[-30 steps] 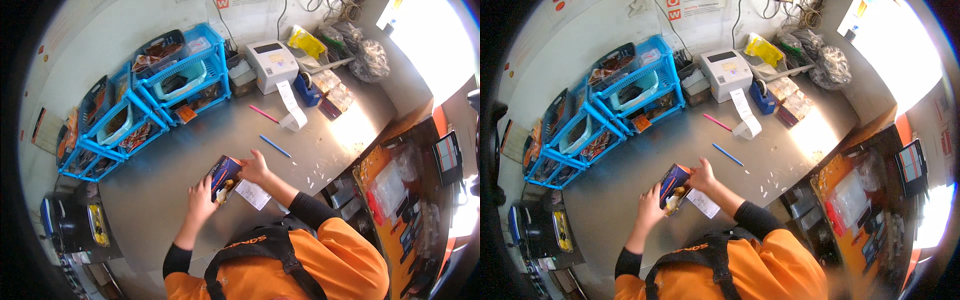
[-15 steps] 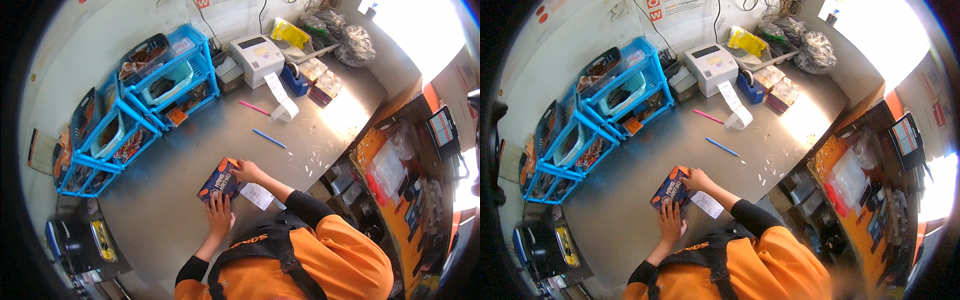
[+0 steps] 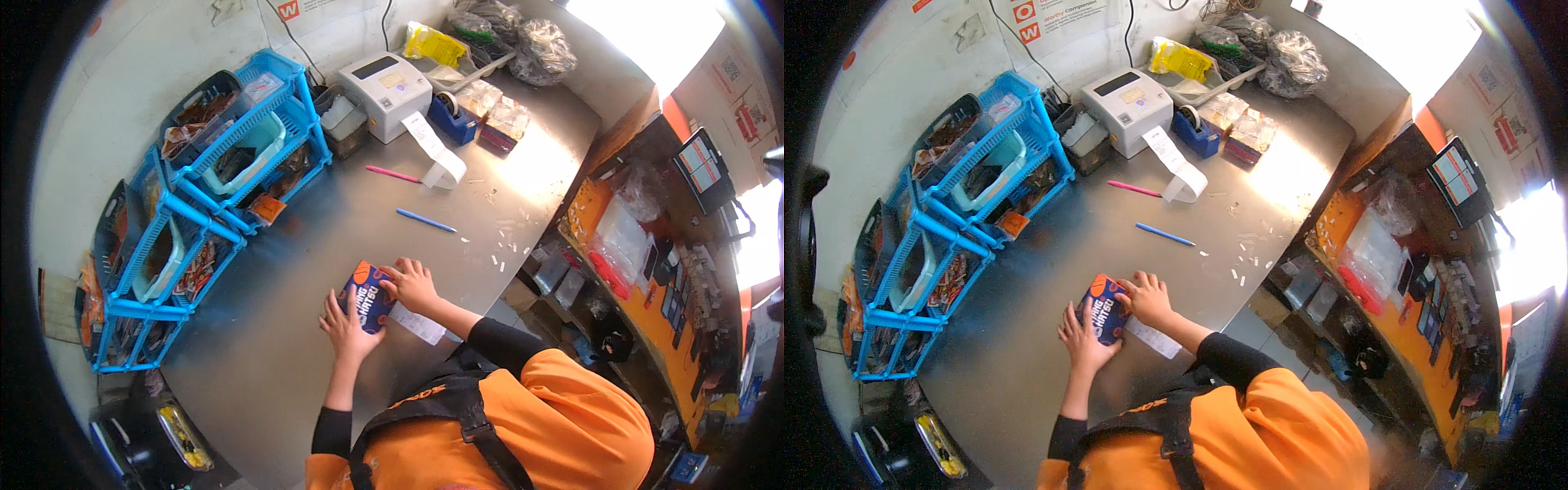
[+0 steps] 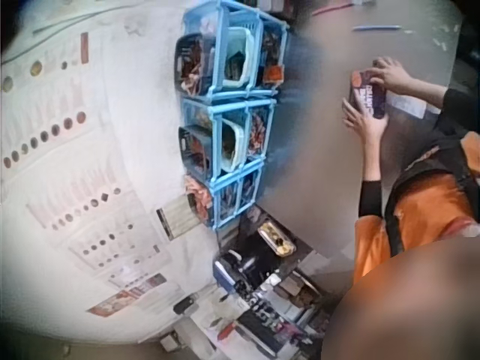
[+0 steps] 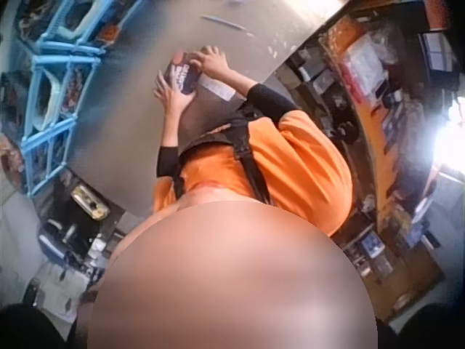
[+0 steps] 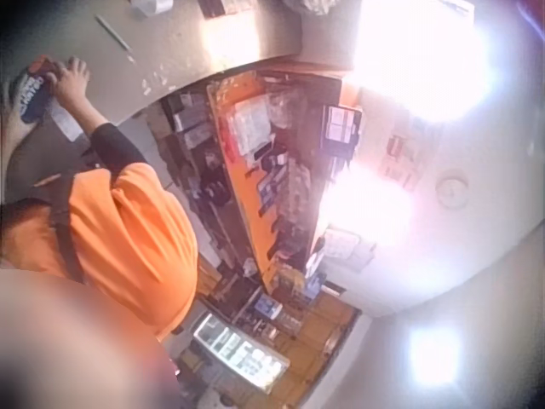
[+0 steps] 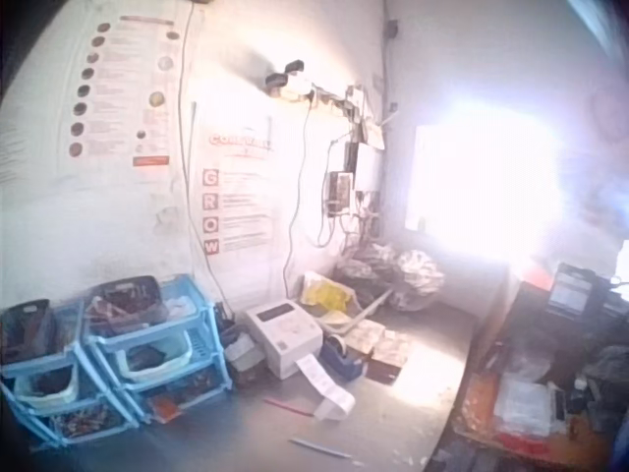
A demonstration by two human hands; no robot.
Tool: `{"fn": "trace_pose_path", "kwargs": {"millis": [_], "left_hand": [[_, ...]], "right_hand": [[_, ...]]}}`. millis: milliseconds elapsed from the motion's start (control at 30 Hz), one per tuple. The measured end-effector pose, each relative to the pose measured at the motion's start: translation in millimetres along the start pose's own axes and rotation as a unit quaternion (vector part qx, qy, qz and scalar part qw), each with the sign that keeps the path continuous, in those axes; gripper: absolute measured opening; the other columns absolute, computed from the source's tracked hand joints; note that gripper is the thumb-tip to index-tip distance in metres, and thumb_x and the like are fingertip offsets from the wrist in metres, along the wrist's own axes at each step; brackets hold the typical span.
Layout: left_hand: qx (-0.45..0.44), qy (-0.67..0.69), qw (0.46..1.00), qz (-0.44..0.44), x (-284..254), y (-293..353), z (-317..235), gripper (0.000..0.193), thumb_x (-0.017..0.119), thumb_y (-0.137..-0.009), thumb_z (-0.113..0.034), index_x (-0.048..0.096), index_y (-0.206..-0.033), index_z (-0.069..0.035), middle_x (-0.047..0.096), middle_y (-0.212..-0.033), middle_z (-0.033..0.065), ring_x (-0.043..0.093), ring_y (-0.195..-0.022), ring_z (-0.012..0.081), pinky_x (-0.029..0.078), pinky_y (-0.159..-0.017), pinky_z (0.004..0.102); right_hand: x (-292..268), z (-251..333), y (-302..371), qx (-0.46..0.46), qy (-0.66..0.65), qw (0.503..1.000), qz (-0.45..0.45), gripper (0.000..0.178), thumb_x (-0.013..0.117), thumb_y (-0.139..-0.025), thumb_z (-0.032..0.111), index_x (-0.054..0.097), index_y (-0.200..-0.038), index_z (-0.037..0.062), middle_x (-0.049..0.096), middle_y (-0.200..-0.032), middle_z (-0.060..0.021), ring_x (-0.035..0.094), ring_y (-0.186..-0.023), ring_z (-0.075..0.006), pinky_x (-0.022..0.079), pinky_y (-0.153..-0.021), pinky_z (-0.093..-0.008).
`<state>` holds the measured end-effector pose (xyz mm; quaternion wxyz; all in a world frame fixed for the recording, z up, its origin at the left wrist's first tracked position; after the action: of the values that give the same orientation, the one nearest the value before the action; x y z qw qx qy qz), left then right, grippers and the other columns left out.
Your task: The person assembles two takeaway food orders by placing fried chicken and scrambled eggs into boxes, adding receipts, and sealing them in plastic bags. The person uses tongs to retrieve chicken from a heated display and a spoon to scoop eggs from a tray.
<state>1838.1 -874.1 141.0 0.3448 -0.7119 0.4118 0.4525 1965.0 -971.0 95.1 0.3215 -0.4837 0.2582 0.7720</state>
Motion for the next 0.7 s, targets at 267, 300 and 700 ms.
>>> {"fn": "trace_pose_path", "kwargs": {"millis": [267, 300, 700], "left_hand": [[-0.049, 0.004, 0.999, -0.012, 13, -40, -13, 0.095, 0.077, -0.055, -0.036, 0.034, -0.140, -0.029, 0.035, -0.125, 0.0200, 0.039, -0.114, 0.0376, 0.028, -0.095, 0.0551], [-0.043, 0.003, 0.999, -0.012, 16, -43, -16, 0.092, 0.077, -0.056, -0.035, 0.036, -0.138, -0.030, 0.035, -0.125, 0.0203, 0.038, -0.115, 0.0378, 0.027, -0.095, 0.0551], [0.009, 0.113, 0.992, -0.047, 37, -140, -110, 0.030, 0.075, -0.070, -0.028, 0.069, -0.091, -0.007, 0.060, -0.096, 0.0116, 0.057, -0.095, 0.0284, 0.042, -0.088, 0.0383]], "right_hand": [[-65, -125, -70, 0.011, -0.255, 0.960, -0.120, 0.040, 0.058, -0.082, 0.011, 0.053, -0.121, 0.0088, 0.056, -0.110, -0.0169, 0.056, -0.099, -0.0296, 0.044, -0.088, -0.0405], [-89, -161, -86, 0.027, -0.281, 0.940, -0.192, 0.042, 0.059, -0.080, 0.008, 0.052, -0.121, 0.0084, 0.058, -0.106, -0.0155, 0.057, -0.095, -0.0282, 0.045, -0.086, -0.0390], [-120, -268, -156, 0.012, -0.457, 0.890, -0.009, 0.056, 0.065, -0.080, 0.001, 0.035, -0.127, 0.0079, 0.063, -0.078, -0.0056, 0.056, -0.067, -0.0097, 0.044, -0.060, -0.0238]]}}
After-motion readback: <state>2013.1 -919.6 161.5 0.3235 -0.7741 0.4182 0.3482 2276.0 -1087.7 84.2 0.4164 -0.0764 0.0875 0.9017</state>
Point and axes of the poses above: each hand's wrist, its own y-axis away from the middle knuckle, its own x-axis out of the palm, z = x × y, the point moved 8 cm from there along -y, towards the middle knuckle
